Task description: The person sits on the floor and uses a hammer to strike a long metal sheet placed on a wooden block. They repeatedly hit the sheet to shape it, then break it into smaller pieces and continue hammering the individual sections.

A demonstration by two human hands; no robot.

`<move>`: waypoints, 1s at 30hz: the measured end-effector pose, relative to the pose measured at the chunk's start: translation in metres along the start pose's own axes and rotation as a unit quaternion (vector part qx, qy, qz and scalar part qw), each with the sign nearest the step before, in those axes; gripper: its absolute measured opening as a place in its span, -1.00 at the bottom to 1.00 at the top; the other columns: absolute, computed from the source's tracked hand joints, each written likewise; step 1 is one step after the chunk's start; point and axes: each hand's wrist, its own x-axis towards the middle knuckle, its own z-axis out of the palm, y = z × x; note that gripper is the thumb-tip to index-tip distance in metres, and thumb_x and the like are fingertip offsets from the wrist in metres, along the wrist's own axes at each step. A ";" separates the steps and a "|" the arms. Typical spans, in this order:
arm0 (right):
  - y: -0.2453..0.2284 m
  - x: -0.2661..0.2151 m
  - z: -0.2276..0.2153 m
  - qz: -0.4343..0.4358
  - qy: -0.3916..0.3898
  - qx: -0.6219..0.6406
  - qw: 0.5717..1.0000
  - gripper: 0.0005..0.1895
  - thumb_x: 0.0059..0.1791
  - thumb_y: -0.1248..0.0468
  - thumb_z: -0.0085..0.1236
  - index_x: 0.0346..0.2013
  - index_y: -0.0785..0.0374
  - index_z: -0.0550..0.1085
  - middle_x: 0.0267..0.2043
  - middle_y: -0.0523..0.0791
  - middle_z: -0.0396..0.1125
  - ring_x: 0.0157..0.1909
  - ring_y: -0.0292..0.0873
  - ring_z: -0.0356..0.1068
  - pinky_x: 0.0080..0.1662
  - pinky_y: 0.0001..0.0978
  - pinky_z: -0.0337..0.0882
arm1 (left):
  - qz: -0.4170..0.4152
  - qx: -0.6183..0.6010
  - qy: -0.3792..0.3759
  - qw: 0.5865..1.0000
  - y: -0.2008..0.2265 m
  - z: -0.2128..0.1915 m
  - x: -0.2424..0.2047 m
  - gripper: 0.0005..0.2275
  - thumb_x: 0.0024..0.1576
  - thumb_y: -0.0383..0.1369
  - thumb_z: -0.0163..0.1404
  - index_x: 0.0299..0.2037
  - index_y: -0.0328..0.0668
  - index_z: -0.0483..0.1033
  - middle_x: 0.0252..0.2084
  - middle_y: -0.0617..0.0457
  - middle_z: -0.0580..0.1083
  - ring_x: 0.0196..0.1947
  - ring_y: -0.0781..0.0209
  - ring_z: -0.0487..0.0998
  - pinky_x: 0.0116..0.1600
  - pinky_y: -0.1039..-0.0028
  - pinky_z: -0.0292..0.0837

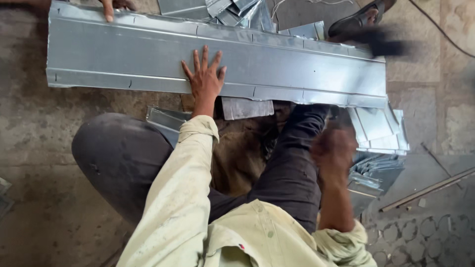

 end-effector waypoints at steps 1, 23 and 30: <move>-0.016 -0.001 -0.007 -0.067 0.055 0.042 0.995 -0.64 0.18 -0.05 -0.16 0.06 0.13 0.35 -0.41 -0.14 0.30 -0.60 -0.30 0.14 -0.58 -0.47 0.11 | -0.002 -0.006 0.000 1.000 0.001 0.000 -0.002 -0.53 0.31 0.08 -0.21 0.46 0.53 0.18 0.60 0.15 -0.06 0.58 -0.07 -0.14 0.50 -0.29 -0.48; 0.030 0.015 0.053 -0.267 0.008 -0.014 0.964 -0.64 0.22 -0.06 -0.12 -0.07 0.17 0.37 -0.47 -0.17 0.31 -0.58 -0.40 0.15 -0.55 -0.56 0.15 | -0.011 -0.004 0.005 1.000 0.002 -0.005 0.004 -0.55 0.30 0.06 -0.22 0.42 0.56 0.19 0.58 0.19 -0.04 0.56 -0.06 -0.12 0.49 -0.29 -0.44; 0.124 0.000 0.057 0.035 -0.060 -0.355 0.932 -0.71 0.21 0.11 -0.01 -0.22 0.27 0.46 -0.50 -0.11 0.32 -0.41 -0.41 0.20 -0.41 -0.46 0.27 | -0.009 -0.002 0.003 1.000 0.001 -0.005 0.004 -0.54 0.32 0.06 -0.24 0.46 0.57 0.15 0.59 0.19 -0.06 0.58 -0.06 -0.15 0.49 -0.30 -0.47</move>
